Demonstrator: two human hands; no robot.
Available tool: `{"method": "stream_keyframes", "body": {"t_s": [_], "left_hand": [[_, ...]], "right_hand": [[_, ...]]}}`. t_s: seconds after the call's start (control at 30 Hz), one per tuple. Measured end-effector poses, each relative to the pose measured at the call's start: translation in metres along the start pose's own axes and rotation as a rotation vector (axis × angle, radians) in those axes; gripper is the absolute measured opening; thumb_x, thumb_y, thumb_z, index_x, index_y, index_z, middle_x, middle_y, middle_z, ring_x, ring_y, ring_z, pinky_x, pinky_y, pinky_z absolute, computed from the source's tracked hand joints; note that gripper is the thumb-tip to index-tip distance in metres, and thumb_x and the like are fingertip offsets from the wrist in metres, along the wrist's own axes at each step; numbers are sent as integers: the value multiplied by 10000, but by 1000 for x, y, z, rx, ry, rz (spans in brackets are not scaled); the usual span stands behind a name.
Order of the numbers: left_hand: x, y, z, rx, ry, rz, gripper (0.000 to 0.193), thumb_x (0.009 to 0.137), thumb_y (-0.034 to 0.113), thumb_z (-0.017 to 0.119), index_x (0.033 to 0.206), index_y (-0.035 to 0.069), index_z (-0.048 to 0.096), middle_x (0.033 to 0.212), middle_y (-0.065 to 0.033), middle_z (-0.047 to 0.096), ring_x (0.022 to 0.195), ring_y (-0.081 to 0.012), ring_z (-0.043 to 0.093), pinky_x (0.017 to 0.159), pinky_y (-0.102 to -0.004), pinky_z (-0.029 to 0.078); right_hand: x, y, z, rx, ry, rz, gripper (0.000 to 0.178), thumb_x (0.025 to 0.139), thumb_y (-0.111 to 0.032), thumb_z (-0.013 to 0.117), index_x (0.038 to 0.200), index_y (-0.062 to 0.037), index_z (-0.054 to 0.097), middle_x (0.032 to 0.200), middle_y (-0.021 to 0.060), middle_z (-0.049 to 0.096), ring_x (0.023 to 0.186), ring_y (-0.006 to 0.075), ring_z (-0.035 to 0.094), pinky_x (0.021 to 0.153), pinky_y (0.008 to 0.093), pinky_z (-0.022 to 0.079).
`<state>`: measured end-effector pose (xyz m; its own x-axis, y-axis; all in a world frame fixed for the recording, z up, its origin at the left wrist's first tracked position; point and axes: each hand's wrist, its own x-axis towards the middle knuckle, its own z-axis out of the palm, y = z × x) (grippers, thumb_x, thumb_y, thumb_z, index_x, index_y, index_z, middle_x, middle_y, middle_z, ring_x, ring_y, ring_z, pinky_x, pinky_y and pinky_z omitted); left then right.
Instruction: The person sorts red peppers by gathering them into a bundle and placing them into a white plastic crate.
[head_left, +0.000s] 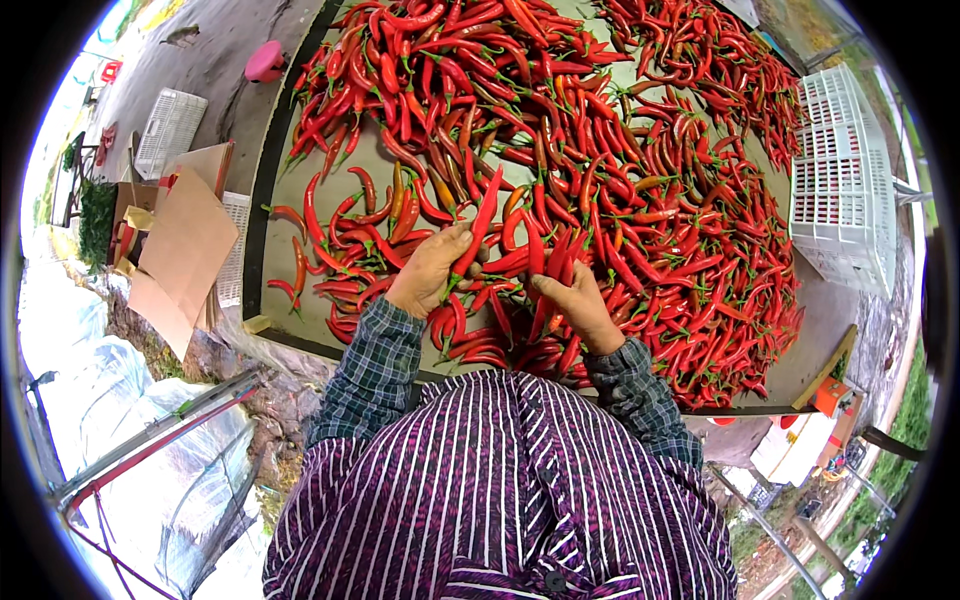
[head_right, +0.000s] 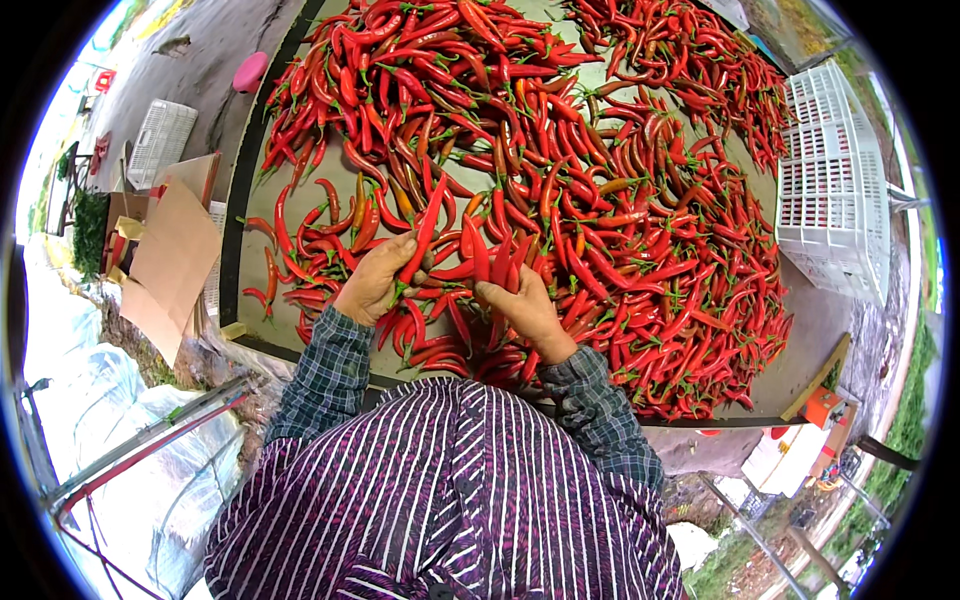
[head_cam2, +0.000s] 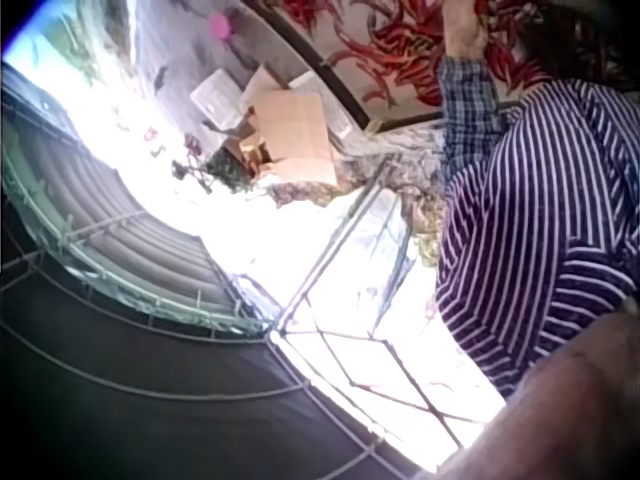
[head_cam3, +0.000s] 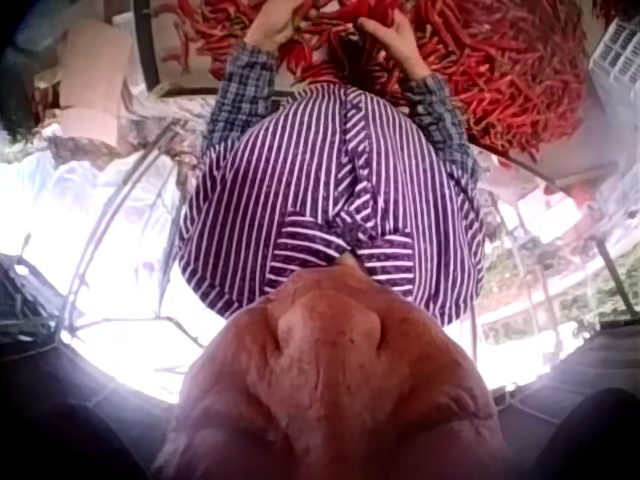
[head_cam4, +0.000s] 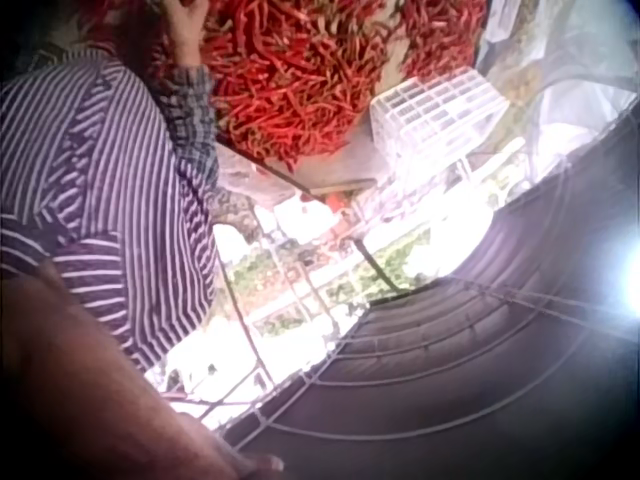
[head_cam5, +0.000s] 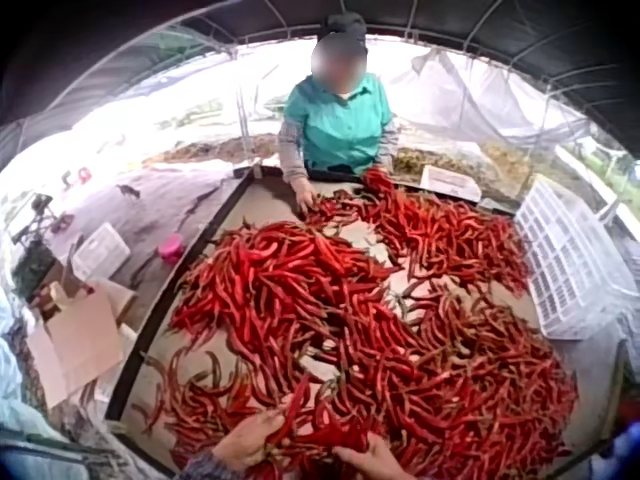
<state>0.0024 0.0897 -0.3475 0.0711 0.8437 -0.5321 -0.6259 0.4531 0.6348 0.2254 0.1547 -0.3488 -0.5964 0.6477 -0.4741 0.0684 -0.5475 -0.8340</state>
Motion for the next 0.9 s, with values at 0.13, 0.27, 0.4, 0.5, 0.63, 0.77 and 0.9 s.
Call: {"method": "stream_keyframes", "body": {"t_s": [0.13,0.27,0.4,0.5,0.63,0.77,0.9], "left_hand": [[-5,-7,3,-8,90,-11,211,956,265,466,995,62,507,826,-29,558,622,-82,507,500,-208,434],[-10,-11,2,-18,20,13,227,959,278,457,987,59,508,822,-34,561,620,-92,513,507,-215,433],[-14,-20,1,-24,26,-18,259,966,295,437,979,49,518,815,-36,562,622,-94,518,506,-219,430],[-13,-28,-5,-7,7,6,279,970,303,424,979,41,520,811,-36,560,626,-90,516,506,-219,430],[-14,-33,0,36,-19,3,252,958,279,462,995,35,515,804,-15,541,644,-76,497,522,-216,439],[-17,-36,9,69,-123,4,278,929,249,530,1084,18,520,845,1,558,690,-68,509,572,-200,447],[-15,-52,8,5,-160,40,320,934,196,515,1184,-3,504,979,-35,609,846,-85,579,720,-222,489]], "right_hand": [[-4,8,3,110,15,26,253,837,-169,625,1030,-19,561,845,22,611,731,96,565,669,249,461],[-9,8,5,201,7,84,226,843,-178,614,1011,-40,554,820,15,595,694,106,571,610,252,469],[-13,12,8,326,42,139,199,846,-192,604,985,-60,550,794,21,608,640,121,583,530,259,479],[-17,13,15,396,72,151,197,859,-216,588,977,-62,555,795,17,621,645,124,596,540,261,492],[-29,12,20,449,108,172,163,863,-203,582,956,-70,563,813,11,629,662,124,608,556,260,509],[-35,21,26,477,170,125,181,854,-184,589,981,-58,559,790,47,629,620,126,586,520,252,480],[-36,35,21,511,167,109,210,831,-171,619,1004,-72,552,858,52,628,681,144,595,580,272,494]]}}
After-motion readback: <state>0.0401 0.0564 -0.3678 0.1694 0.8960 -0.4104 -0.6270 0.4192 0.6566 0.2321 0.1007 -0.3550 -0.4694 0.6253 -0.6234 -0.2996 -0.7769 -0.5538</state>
